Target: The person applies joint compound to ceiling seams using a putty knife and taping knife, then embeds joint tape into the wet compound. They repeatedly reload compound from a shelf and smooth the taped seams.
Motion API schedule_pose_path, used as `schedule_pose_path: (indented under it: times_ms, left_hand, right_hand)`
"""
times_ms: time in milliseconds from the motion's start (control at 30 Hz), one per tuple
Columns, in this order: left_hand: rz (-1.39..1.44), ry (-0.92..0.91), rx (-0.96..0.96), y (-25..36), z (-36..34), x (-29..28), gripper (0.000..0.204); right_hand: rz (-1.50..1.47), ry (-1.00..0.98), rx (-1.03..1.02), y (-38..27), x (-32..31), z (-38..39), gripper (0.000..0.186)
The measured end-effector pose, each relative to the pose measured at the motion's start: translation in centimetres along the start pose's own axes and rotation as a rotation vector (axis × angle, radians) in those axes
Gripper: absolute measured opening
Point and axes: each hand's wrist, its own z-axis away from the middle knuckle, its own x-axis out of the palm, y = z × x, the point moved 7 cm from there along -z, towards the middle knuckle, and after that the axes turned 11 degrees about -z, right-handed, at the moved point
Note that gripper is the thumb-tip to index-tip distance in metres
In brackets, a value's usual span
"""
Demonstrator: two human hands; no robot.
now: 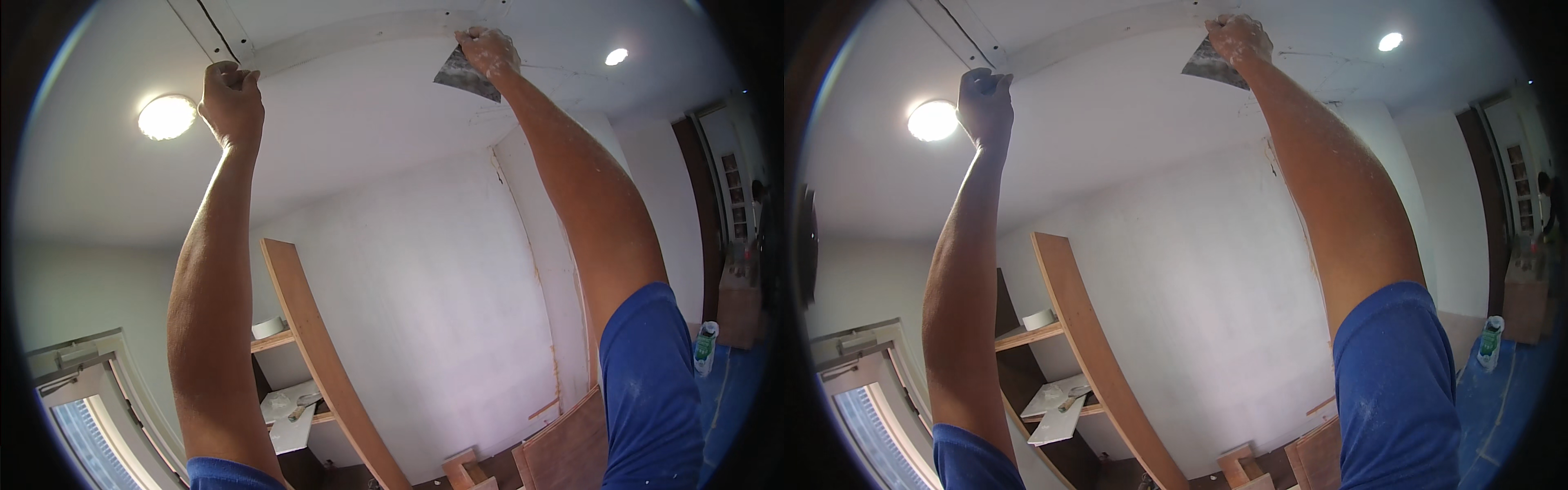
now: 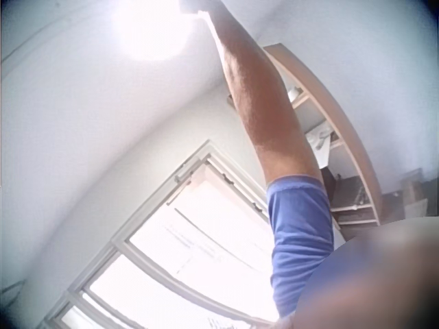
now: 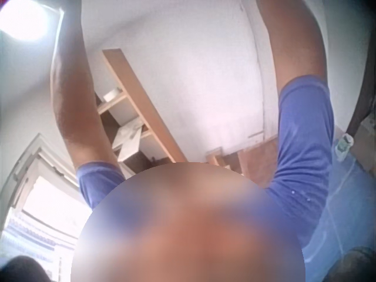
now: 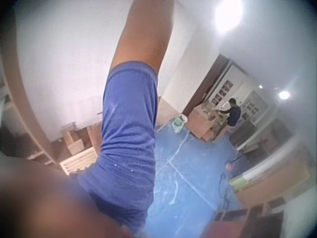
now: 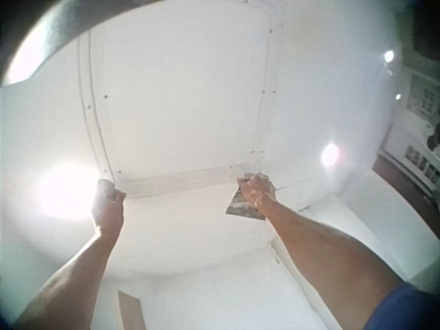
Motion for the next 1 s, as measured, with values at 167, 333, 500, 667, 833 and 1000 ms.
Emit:
schedule_pose_path:
  times_ms: [167, 333, 500, 667, 833, 1000]
  left_hand:
    - [-0.043, 0.000, -0.082, -0.6, -0.3, -0.4, 0.034]
    - [-0.023, -0.005, -0.153, -2.1, -0.9, 0.4, 0.040]
    - [-0.044, 0.008, -0.140, -2.7, -1.6, 0.3, 0.043]
    - [-0.055, 0.003, -0.132, -2.3, -1.4, 0.0, 0.044]
    - [-0.078, 0.061, -0.079, -3.9, -1.5, -0.3, 0.046]
    - [-0.096, -0.033, -0.121, -3.6, -2.3, 0.8, 0.049]
  right_hand:
    - [0.040, -0.003, -0.047, -0.8, -0.1, -0.1, 0.048]
    - [0.086, 0.010, -0.051, -1.8, -0.4, 0.1, 0.049]
    - [0.091, 0.023, -0.051, -2.1, -0.3, 0.1, 0.049]
    - [0.082, -0.023, -0.051, -2.1, -0.6, 0.1, 0.048]
    - [0.119, -0.050, -0.088, -3.1, 0.4, -0.1, 0.048]
    - [0.021, 0.036, -0.052, -2.2, -1.3, 0.7, 0.052]
